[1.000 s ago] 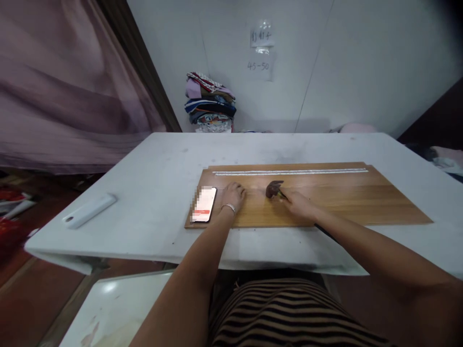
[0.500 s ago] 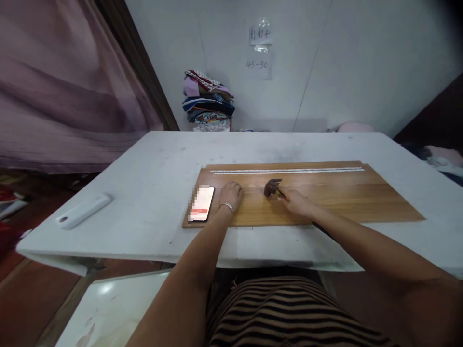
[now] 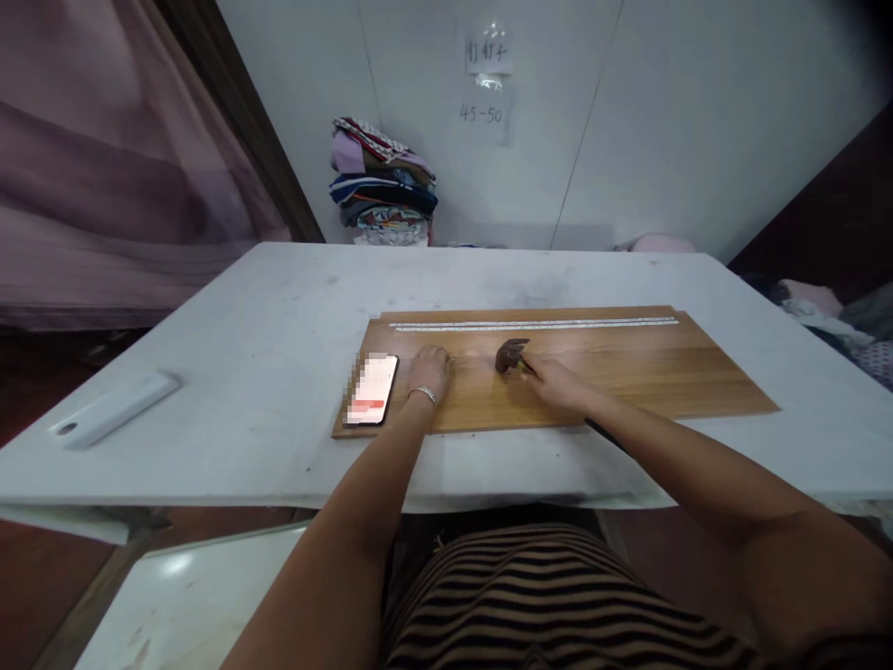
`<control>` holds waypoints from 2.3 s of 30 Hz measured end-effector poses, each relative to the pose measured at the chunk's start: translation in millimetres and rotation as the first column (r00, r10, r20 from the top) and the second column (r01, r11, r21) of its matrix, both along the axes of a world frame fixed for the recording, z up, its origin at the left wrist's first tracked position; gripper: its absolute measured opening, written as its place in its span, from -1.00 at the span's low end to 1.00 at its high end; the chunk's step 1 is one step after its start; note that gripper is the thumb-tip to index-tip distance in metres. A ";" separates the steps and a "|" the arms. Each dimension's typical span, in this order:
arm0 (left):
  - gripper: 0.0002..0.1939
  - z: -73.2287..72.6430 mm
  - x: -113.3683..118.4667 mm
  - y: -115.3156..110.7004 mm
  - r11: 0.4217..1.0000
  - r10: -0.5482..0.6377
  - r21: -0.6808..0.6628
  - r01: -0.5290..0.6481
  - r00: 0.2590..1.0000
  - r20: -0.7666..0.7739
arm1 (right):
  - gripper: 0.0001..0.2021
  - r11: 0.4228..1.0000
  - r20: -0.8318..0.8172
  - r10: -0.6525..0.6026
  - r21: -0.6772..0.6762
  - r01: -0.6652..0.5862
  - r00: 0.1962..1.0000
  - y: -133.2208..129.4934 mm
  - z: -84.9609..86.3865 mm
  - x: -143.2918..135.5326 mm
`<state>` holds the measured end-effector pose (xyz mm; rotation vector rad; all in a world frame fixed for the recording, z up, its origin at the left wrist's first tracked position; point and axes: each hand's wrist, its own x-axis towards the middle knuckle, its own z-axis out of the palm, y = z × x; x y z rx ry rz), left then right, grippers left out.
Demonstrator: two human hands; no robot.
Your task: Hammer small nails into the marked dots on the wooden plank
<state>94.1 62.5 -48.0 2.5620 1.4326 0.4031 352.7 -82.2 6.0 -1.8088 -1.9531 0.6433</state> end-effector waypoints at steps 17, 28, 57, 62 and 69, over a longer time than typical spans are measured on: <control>-0.74 -14.6 -3.4 8.0 0.998 -0.056 0.030 0.055 0.998 0.032 | -0.55 0.998 0.004 -0.027 -0.050 0.027 1.000 0.2 3.6 -2.8; -0.76 -12.7 -4.2 8.3 0.997 -0.065 0.034 0.063 0.997 0.042 | -0.65 0.999 -0.020 -0.024 -0.034 0.023 1.000 -1.2 5.5 -5.3; -0.72 -4.3 -2.8 4.0 1.000 -0.018 -0.003 0.018 1.000 0.024 | -0.63 0.999 -0.019 -0.016 -0.035 0.015 1.000 -2.7 11.5 -9.3; -0.74 -1.7 -3.6 4.2 0.999 -0.041 -0.014 0.041 0.999 0.021 | -0.63 1.000 -0.042 -0.004 -0.020 0.003 0.999 -2.2 12.0 -9.5; -0.75 -7.2 -5.3 5.9 0.999 -0.040 0.011 0.040 0.998 0.043 | -0.61 0.998 0.004 -0.035 -0.056 0.035 0.999 -1.5 17.1 -8.2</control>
